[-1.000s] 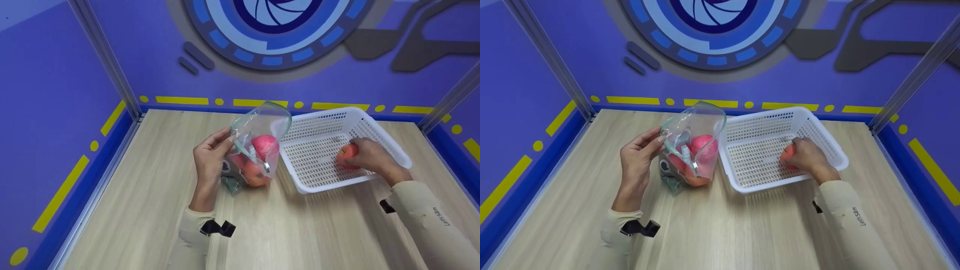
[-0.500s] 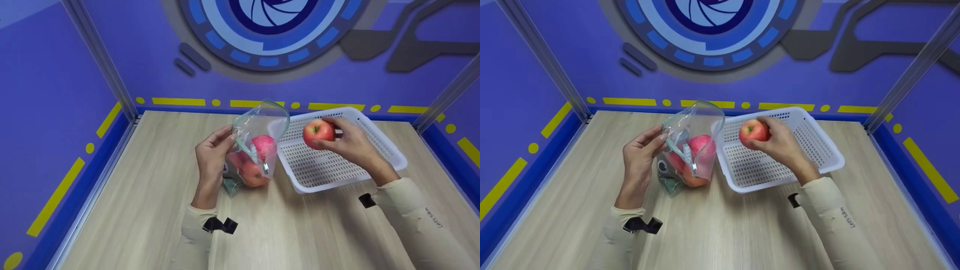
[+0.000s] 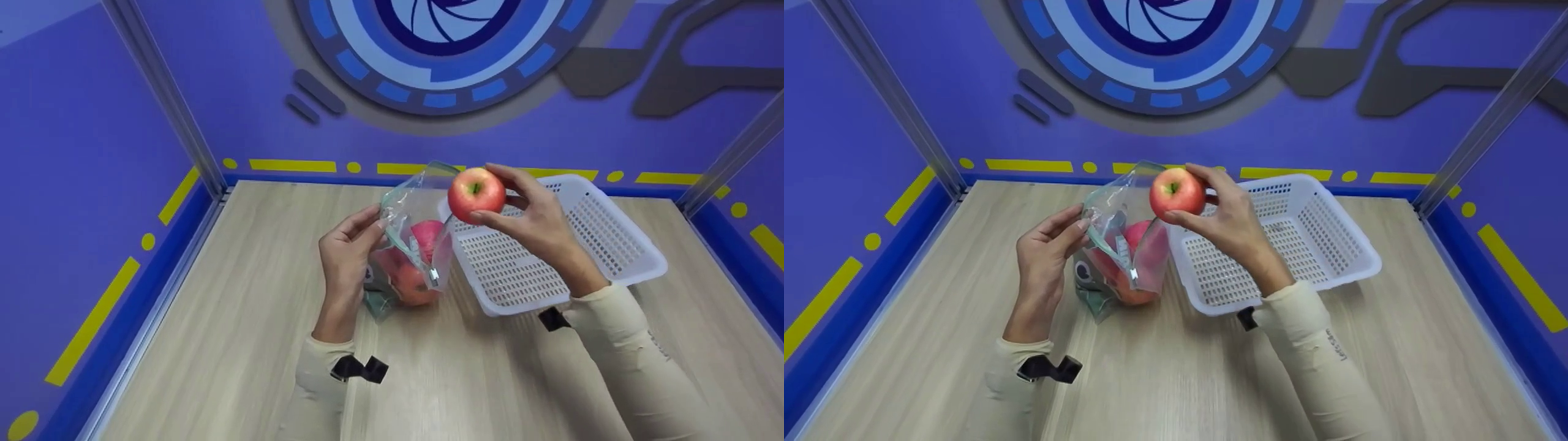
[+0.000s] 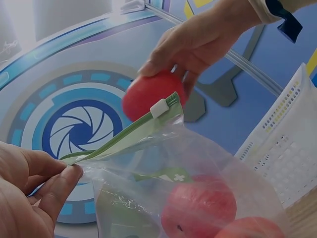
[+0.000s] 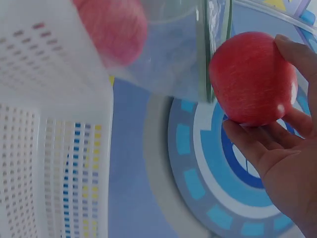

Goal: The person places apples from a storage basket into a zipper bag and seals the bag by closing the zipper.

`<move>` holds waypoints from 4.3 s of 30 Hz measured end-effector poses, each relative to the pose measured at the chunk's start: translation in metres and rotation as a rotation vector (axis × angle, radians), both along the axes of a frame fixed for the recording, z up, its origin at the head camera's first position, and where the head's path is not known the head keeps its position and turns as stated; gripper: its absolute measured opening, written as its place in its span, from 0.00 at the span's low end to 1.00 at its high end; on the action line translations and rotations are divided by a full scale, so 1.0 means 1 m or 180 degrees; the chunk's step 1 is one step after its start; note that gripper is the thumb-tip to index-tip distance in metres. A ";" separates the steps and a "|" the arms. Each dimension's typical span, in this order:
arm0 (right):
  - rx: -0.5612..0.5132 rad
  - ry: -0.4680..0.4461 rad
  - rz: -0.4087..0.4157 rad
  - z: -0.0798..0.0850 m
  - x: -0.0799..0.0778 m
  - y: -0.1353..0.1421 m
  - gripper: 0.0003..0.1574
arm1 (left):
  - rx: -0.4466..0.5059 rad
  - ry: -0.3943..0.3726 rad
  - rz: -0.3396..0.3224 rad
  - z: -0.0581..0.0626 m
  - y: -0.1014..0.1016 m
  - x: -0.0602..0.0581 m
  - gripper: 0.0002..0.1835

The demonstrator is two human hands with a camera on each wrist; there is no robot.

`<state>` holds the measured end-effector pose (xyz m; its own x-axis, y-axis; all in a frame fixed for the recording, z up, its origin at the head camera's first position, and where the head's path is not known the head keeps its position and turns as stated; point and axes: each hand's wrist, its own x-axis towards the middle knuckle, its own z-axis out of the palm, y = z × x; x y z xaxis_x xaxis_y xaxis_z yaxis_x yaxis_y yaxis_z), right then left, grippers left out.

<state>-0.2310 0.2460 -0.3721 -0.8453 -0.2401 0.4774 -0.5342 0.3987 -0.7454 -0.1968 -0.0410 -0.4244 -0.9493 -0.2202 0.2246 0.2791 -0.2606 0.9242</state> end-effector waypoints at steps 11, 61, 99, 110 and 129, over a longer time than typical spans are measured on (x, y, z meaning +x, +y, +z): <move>0.0205 0.0486 0.0222 -0.024 -0.009 -0.037 0.51 | 0.0031 0.0007 0.0003 0.002 0.001 0.001 0.14; -0.0316 -0.0133 -0.0758 -0.019 -0.024 -0.029 0.10 | 0.0719 0.0198 0.0264 0.026 -0.015 0.004 0.14; 0.1602 0.1444 0.1431 0.002 -0.028 -0.030 0.21 | -0.1475 0.0363 -0.0381 0.078 -0.048 -0.059 0.07; 0.1320 0.0865 0.0995 -0.002 -0.033 -0.025 0.10 | -0.2709 0.0730 -0.0567 0.062 -0.063 -0.002 0.21; 0.0448 0.0171 0.0490 -0.010 -0.031 -0.010 0.07 | -0.3488 0.1651 -0.0401 0.019 -0.108 0.039 0.10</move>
<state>-0.2622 0.2358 -0.3823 -0.7677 -0.4319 0.4733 -0.6343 0.4076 -0.6569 -0.1580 -0.1486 -0.4050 -0.6927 0.4112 0.5925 0.7096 0.5355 0.4579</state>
